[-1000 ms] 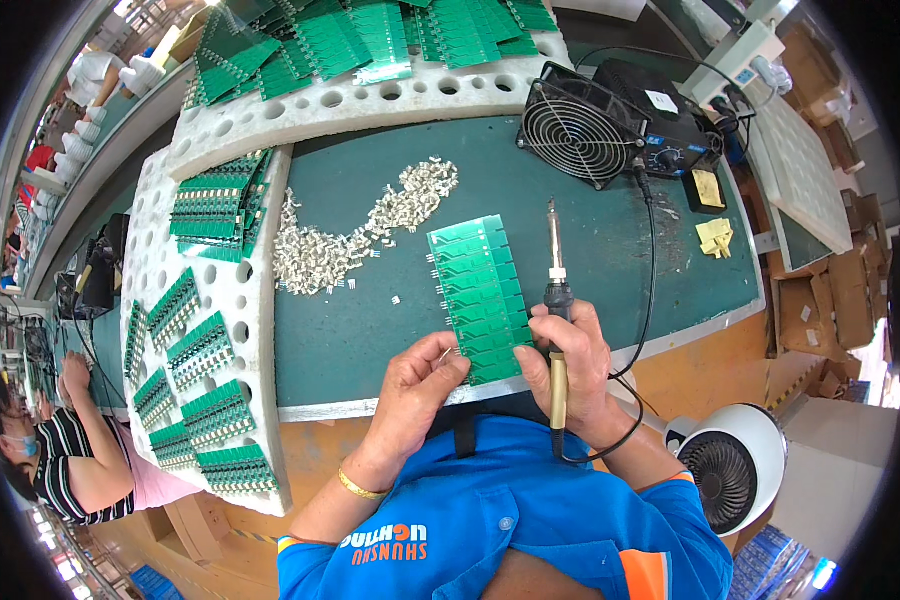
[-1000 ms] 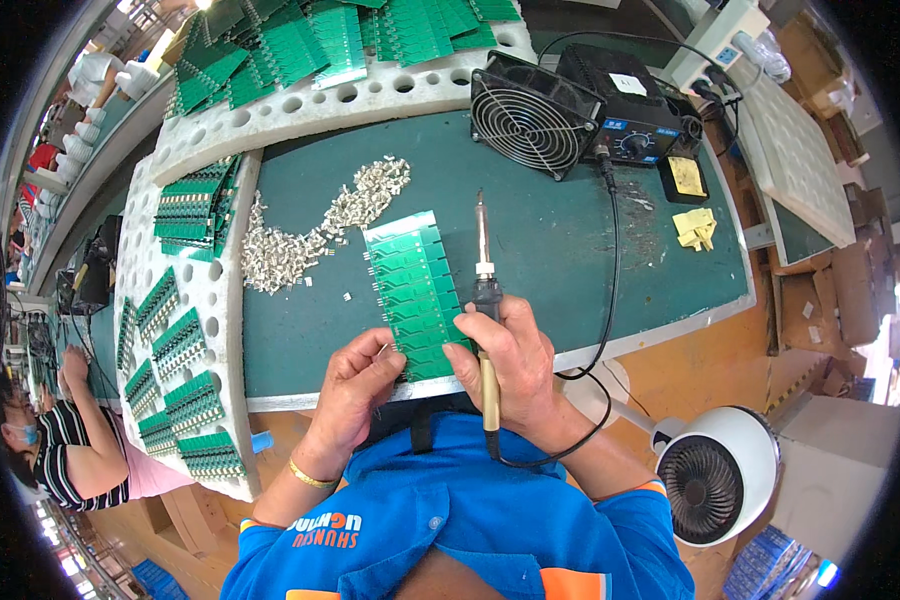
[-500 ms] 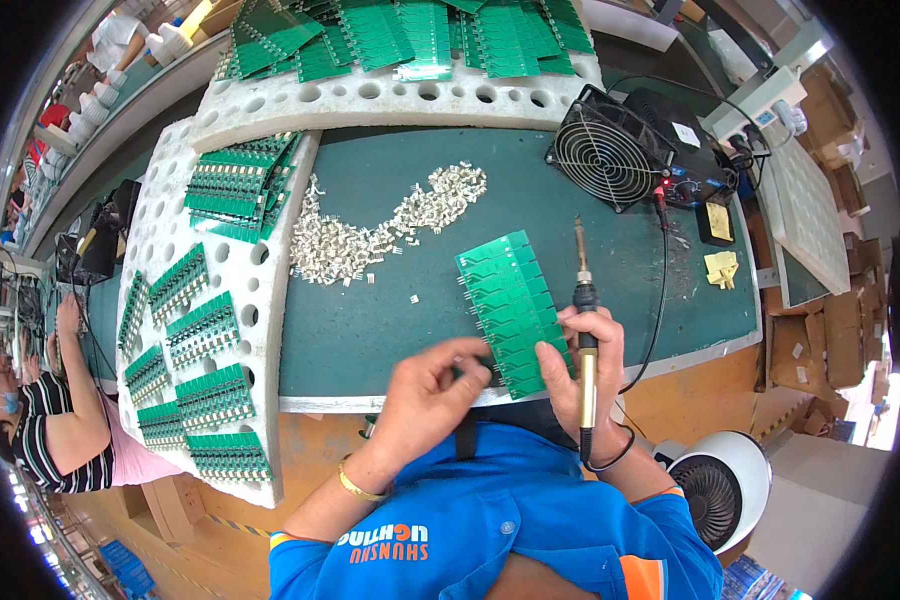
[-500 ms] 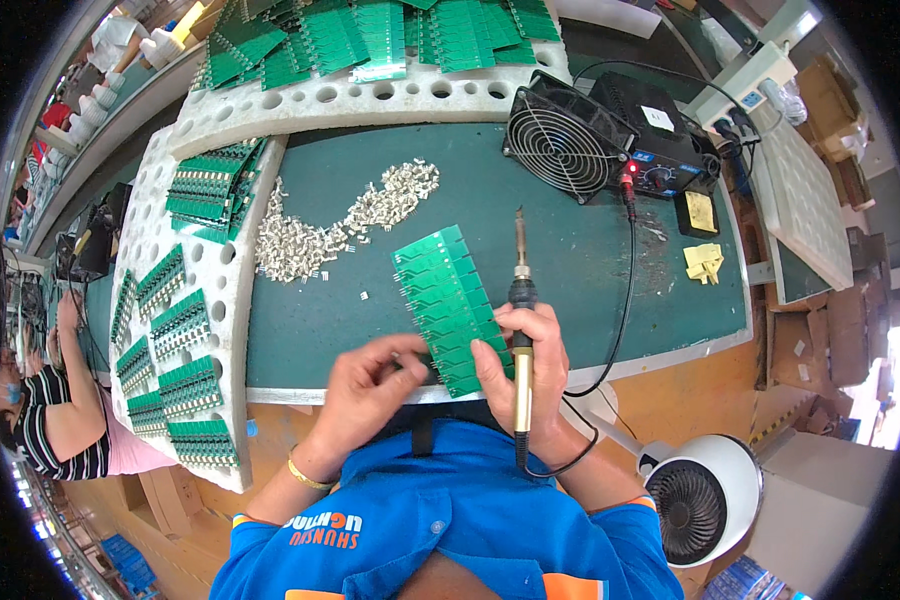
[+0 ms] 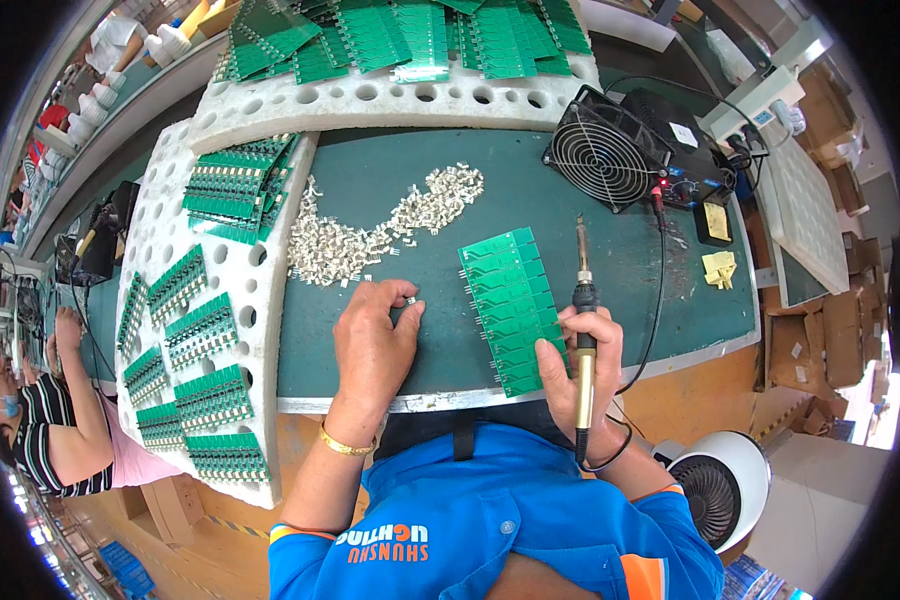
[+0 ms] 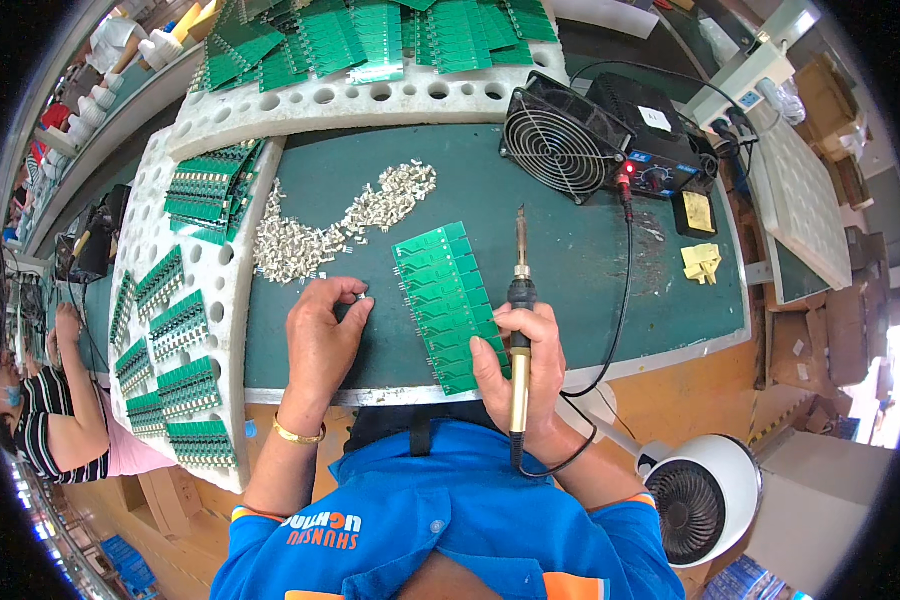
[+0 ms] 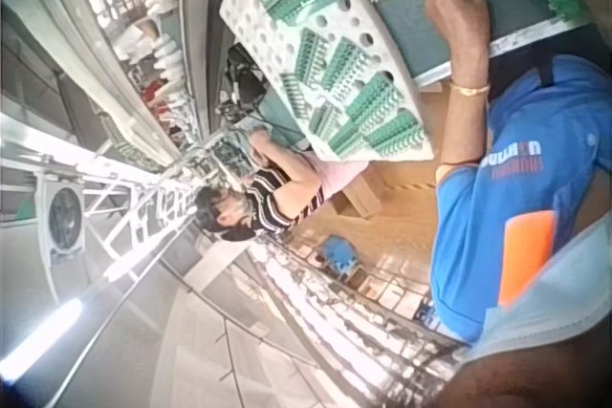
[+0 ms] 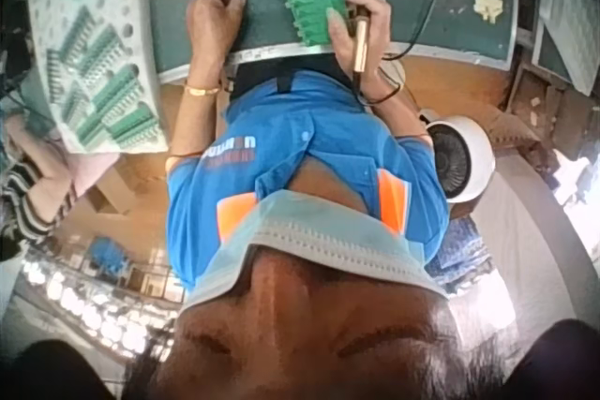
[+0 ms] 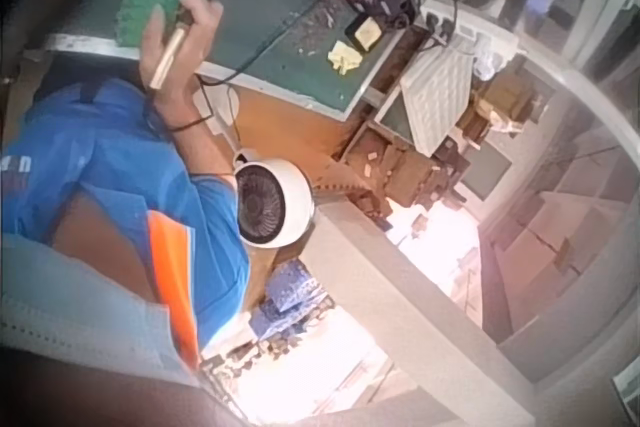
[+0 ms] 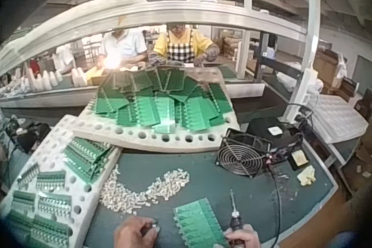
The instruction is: The person solders components onto a circuit board strip using a soldering iron and solder wire, then turns and holds the board by hand.
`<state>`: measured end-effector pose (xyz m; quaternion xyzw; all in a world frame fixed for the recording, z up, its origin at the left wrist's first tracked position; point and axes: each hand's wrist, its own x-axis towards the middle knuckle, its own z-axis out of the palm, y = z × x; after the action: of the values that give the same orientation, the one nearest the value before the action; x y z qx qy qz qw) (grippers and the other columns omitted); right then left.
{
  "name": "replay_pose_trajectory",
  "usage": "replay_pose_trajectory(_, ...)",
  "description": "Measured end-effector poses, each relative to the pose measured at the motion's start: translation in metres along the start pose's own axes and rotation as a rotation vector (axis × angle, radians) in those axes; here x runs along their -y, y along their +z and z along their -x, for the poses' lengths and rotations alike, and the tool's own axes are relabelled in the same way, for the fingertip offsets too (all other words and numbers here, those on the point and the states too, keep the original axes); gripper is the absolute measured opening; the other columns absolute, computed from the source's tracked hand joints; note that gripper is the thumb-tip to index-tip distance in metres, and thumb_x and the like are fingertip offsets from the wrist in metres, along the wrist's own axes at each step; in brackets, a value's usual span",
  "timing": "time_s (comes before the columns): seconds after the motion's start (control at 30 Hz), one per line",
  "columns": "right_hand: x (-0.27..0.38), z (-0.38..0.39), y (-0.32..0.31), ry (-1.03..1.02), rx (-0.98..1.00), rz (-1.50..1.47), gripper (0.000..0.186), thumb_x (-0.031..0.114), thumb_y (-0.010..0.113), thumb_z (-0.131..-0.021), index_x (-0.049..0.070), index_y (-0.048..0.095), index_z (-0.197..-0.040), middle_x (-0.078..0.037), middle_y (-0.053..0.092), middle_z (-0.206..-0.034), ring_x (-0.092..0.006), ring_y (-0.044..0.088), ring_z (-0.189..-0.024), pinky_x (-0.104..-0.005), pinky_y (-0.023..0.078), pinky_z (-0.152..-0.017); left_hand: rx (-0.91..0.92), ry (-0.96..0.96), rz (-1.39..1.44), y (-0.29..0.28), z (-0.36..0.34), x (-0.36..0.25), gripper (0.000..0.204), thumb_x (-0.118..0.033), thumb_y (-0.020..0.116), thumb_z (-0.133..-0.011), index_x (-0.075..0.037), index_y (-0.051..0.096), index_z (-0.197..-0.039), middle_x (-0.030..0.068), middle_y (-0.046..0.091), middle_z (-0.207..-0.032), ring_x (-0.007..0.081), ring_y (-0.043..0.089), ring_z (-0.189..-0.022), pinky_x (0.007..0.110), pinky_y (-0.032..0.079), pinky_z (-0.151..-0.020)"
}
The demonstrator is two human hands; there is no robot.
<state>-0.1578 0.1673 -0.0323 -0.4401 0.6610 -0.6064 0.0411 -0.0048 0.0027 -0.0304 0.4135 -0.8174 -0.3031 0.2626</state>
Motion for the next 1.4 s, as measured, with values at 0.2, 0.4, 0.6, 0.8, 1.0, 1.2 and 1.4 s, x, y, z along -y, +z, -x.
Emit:
replay_pose_trajectory(0.2, -0.002, 0.0, 0.002, 0.002, 0.0, -0.018, 0.037, 0.004, 0.074, -0.085, 0.004, 0.052, -0.113, -0.012, 0.058, -0.098, -0.0157, 0.056, -0.077, -0.0275, 0.049, -0.065, 0.036, 0.03, -0.027, -0.004, 0.0, -0.007, 0.016, -0.004, 0.077, -0.08, -0.003, 0.07, -0.094, 0.0128, 0.068, -0.087, 0.0276, 0.067, -0.08, 0.036, 0.052, -0.072)
replay_pose_trajectory(0.4, -0.001, 0.002, 0.003, 0.021, 0.005, -0.04, 0.037, 0.006, 0.074, -0.086, 0.004, 0.05, -0.115, -0.011, 0.057, -0.097, -0.0148, 0.055, -0.078, -0.0269, 0.049, -0.065, 0.069, -0.005, 0.06, -0.006, 0.004, -0.007, 0.015, -0.004, 0.077, -0.08, -0.003, 0.071, -0.093, 0.0121, 0.069, -0.084, 0.0276, 0.067, -0.077, 0.037, 0.052, -0.071)
replay_pose_trajectory(0.6, 0.001, 0.003, 0.002, 0.023, 0.019, -0.044, 0.037, 0.008, 0.074, -0.087, 0.004, 0.049, -0.115, -0.011, 0.057, -0.097, -0.0144, 0.056, -0.079, -0.0261, 0.049, -0.066, 0.074, 0.005, 0.18, -0.008, 0.011, -0.011, 0.011, -0.005, 0.075, -0.084, -0.002, 0.071, -0.094, 0.0051, 0.068, -0.077, 0.0125, 0.061, -0.067, 0.028, 0.048, -0.063)
replay_pose_trajectory(0.8, 0.003, 0.0, 0.009, 0.033, 0.009, -0.085, 0.039, 0.008, 0.074, -0.087, 0.004, 0.048, -0.116, -0.011, 0.057, -0.098, -0.0142, 0.055, -0.08, -0.0258, 0.049, -0.067, 0.232, -0.327, 0.64, -0.004, 0.018, -0.012, 0.011, -0.012, 0.071, -0.093, -0.001, 0.069, -0.096, 0.0003, 0.069, -0.079, 0.0038, 0.056, -0.064, 0.023, 0.044, -0.057)
replay_pose_trajectory(1.0, 0.004, -0.003, 0.017, 0.047, 0.005, -0.144, 0.042, 0.007, 0.074, -0.088, 0.005, 0.047, -0.119, -0.011, 0.055, -0.104, -0.0136, 0.055, -0.084, -0.0251, 0.049, -0.069, 0.378, -0.582, 1.134, -0.008, 0.021, -0.027, 0.012, -0.015, 0.067, -0.097, -0.003, 0.066, -0.1, -0.0022, 0.067, -0.087, 0.0018, 0.055, -0.074, 0.017, 0.041, -0.061)
replay_pose_trajectory(1.2, 0.002, -0.006, 0.026, 0.077, -0.045, -0.173, 0.043, 0.009, 0.075, -0.088, 0.006, 0.046, -0.12, -0.009, 0.055, -0.106, -0.0115, 0.053, -0.084, -0.0236, 0.047, -0.069, 0.437, -0.665, 1.232, -0.005, 0.025, -0.033, 0.011, -0.017, 0.069, -0.096, -0.006, 0.067, -0.099, -0.003, 0.067, -0.088, -0.001, 0.05, -0.067, 0.016, 0.035, -0.054)
replay_pose_trajectory(1.4, 0.002, -0.006, 0.023, 0.124, -0.062, -0.198, 0.042, 0.011, 0.075, -0.089, 0.007, 0.046, -0.119, -0.008, 0.054, -0.107, -0.0099, 0.05, -0.082, -0.0223, 0.046, -0.068, 0.388, -0.671, 1.236, -0.005, 0.027, -0.034, 0.01, -0.017, 0.07, -0.095, -0.007, 0.068, -0.098, -0.0056, 0.067, -0.085, -0.0032, 0.041, -0.058, 0.016, 0.027, -0.047)
